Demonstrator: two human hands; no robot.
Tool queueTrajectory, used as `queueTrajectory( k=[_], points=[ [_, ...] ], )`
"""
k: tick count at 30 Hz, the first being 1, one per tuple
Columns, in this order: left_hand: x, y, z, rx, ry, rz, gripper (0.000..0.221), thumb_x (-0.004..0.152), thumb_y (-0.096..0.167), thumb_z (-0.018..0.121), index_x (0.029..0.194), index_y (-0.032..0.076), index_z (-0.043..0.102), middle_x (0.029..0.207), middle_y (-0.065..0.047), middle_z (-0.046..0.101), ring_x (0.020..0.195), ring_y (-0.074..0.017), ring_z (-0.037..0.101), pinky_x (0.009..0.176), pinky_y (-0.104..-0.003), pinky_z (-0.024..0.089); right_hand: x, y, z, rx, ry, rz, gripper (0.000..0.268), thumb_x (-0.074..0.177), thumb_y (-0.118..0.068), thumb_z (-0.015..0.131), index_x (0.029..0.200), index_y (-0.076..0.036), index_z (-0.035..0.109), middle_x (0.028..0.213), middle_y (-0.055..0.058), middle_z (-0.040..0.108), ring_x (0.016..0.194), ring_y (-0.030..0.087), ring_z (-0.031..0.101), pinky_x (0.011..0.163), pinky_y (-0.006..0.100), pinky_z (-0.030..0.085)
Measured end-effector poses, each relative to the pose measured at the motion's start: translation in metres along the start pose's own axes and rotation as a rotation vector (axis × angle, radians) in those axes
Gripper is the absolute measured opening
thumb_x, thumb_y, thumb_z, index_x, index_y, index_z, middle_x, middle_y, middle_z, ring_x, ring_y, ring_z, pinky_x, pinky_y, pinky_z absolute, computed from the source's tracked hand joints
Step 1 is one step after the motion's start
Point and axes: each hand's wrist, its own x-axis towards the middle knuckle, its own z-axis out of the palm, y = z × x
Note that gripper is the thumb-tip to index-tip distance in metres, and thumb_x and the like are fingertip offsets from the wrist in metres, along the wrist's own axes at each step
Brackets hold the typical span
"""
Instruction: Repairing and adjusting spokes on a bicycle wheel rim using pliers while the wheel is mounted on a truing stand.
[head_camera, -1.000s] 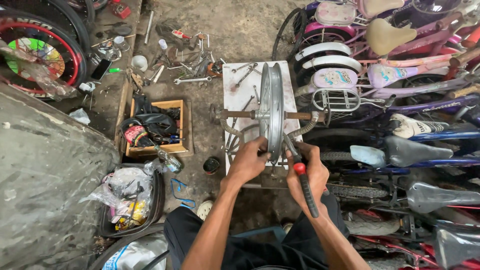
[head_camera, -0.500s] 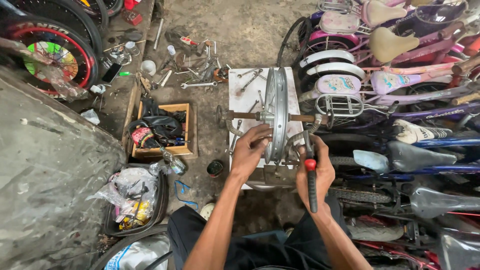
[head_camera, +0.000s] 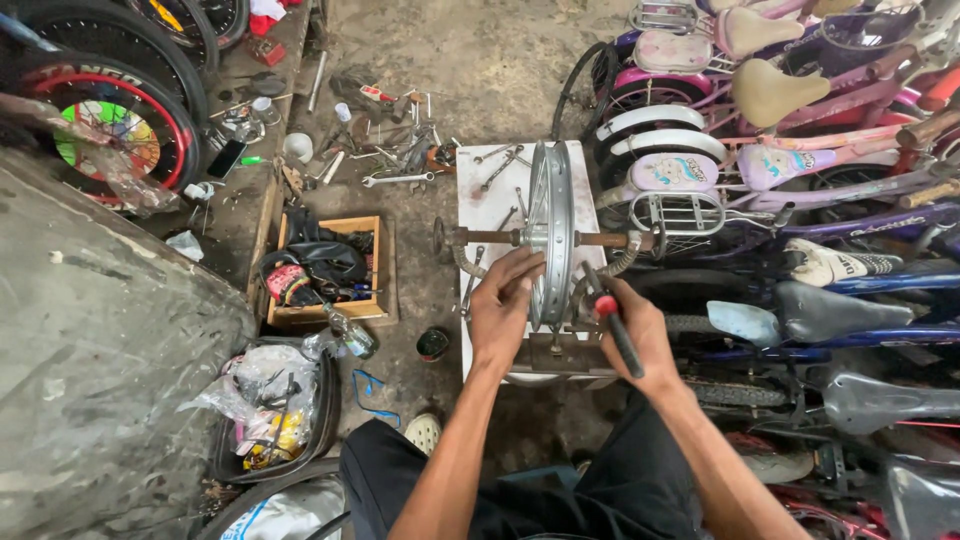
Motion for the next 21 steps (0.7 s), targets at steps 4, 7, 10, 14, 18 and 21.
queueTrajectory(
  k=[4, 7, 10, 14, 18, 21],
  points=[
    [-0.002, -0.012, 0.006, 0.549, -0.026, -0.245, 0.039, 0.09, 0.001, 0.064, 0.128, 0.01, 0.064, 0.13, -0.007, 0.065, 0.105, -0.0217, 0.073, 0.09, -0.031, 0.06, 0.011, 0.018, -0.035, 0.192, -0.131, 0.218, 0.042, 0.099, -0.009, 0.06, 0.141, -0.007, 0.058, 0.087, 0.018, 0.068, 0.064, 0.026, 0.057, 0.054, 0.037, 0.045],
    [-0.004, -0.023, 0.003, 0.72, -0.156, -0.141, 0.03, 0.097, 0.005, 0.068, 0.127, 0.003, 0.068, 0.126, -0.017, 0.074, 0.118, -0.0296, 0.072, 0.102, -0.039, 0.056, 0.008, 0.002, -0.06, 0.739, -0.061, 0.191, 0.05, 0.097, -0.013, 0.058, 0.145, 0.002, 0.055, 0.12, 0.019, 0.071, 0.091, 0.023, 0.065, 0.078, 0.032, 0.054],
    [-0.006, -0.022, -0.002, 0.727, -0.164, -0.053, 0.039, 0.1, 0.005, 0.066, 0.138, 0.008, 0.061, 0.135, -0.017, 0.071, 0.123, -0.0331, 0.07, 0.107, -0.044, 0.055, -0.005, -0.051, -0.075, 1.107, -0.038, 0.374, 0.067, 0.096, -0.048, 0.039, 0.146, -0.006, 0.049, 0.141, 0.012, 0.063, 0.116, 0.023, 0.067, 0.076, 0.041, 0.057],
    [-0.009, 0.007, 0.002, 0.438, -0.196, -0.059, 0.062, 0.093, -0.004, 0.056, 0.152, 0.016, 0.047, 0.147, -0.014, 0.058, 0.133, -0.0337, 0.059, 0.11, -0.045, 0.05, -0.017, -0.036, -0.068, 1.133, -0.081, 0.37, 0.072, 0.099, -0.052, 0.037, 0.159, -0.012, 0.043, 0.157, 0.014, 0.053, 0.126, 0.028, 0.058, 0.075, 0.036, 0.049],
    [-0.012, 0.026, 0.01, 0.398, -0.168, -0.063, 0.067, 0.091, -0.006, 0.051, 0.153, 0.019, 0.043, 0.157, -0.01, 0.05, 0.136, -0.0308, 0.057, 0.11, -0.043, 0.051, -0.019, -0.068, -0.081, 0.989, -0.028, 0.227, 0.069, 0.094, -0.037, 0.047, 0.159, -0.019, 0.034, 0.163, 0.013, 0.044, 0.124, 0.027, 0.055, 0.082, 0.037, 0.05],
    [-0.01, 0.023, 0.011, 0.566, -0.13, -0.102, 0.058, 0.094, 0.0, 0.057, 0.149, 0.016, 0.047, 0.147, -0.013, 0.058, 0.131, -0.0302, 0.063, 0.108, -0.043, 0.053, -0.028, -0.075, -0.091, 1.135, 0.011, 0.053, 0.063, 0.103, -0.04, 0.046, 0.158, -0.013, 0.033, 0.166, 0.016, 0.033, 0.132, 0.028, 0.052, 0.089, 0.041, 0.052]
  ],
)
